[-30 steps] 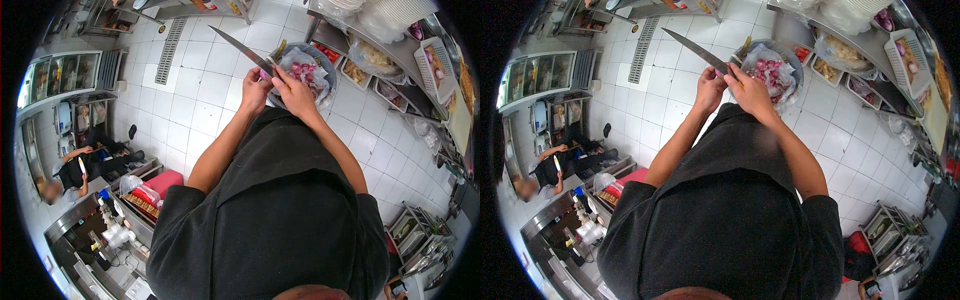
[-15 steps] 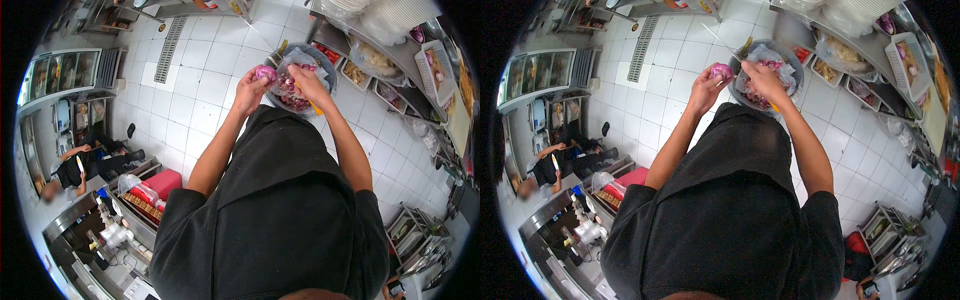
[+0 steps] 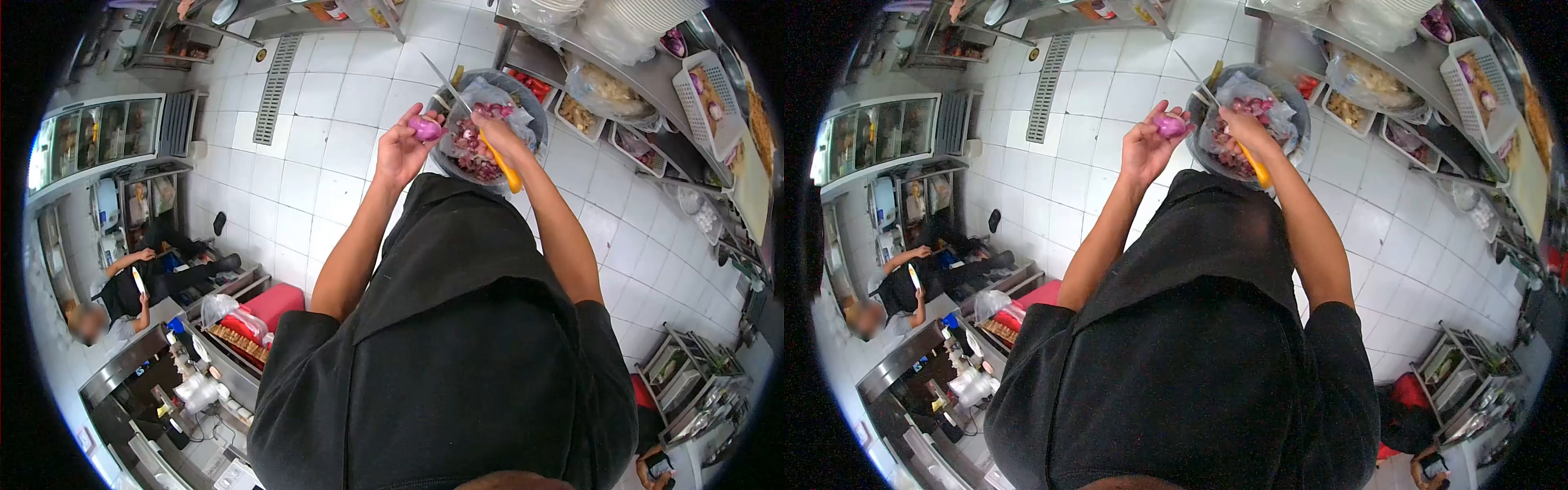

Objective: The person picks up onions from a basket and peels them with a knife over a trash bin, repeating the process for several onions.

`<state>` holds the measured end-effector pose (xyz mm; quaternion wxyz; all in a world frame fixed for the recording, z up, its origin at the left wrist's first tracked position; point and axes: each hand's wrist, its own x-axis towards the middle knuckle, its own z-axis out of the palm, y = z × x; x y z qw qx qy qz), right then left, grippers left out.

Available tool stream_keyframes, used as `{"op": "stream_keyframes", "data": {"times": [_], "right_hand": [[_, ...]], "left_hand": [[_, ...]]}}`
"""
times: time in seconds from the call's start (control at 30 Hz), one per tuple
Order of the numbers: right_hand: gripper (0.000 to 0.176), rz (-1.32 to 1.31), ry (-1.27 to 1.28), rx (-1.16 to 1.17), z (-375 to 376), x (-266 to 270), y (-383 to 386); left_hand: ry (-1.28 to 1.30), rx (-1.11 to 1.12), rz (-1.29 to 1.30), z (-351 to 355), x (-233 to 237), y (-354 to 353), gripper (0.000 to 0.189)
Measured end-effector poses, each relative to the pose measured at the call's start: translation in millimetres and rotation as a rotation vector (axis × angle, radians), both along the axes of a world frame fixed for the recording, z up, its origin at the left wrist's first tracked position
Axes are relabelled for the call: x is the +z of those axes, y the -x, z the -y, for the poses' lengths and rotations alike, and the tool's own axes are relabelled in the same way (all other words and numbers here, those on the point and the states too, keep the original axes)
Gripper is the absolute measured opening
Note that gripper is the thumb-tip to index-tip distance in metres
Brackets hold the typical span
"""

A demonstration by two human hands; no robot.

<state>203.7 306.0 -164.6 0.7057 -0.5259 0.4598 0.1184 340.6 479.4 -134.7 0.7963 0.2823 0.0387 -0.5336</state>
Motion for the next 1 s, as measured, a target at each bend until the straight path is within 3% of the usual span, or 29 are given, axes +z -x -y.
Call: {"op": "stream_keyframes", "data": {"times": [0.1, 0.2, 0.33, 0.47, 0.67, 1.0], "right_hand": [[0.051, 0.108, -0.128, 0.068, 10, 4, 12], [0.056, 0.152, -0.081, 0.007, 8, 13, 13], [0.074, 0.215, 0.306, 0.039, 0, 56, 26], [0.07, 0.47, 0.736, 0.155, -9, 70, 41], [0.069, 0.459, 0.778, 0.336, -8, 119, 62], [0.062, 0.443, 0.879, 0.388, 6, 122, 94]], "left_hand": [[0.008, -0.006, 0.004, 4, 8, 3, 0.064], [0.011, -0.031, 0.041, 7, 14, 2, 0.062], [-0.048, -0.071, 0.202, 17, 23, 11, 0.057], [-0.006, -0.141, 0.276, 23, 16, 20, 0.05], [-0.062, -0.072, 0.327, 40, 38, 55, 0.041], [-0.105, 0.001, 0.387, 55, 39, 94, 0.034]]}}
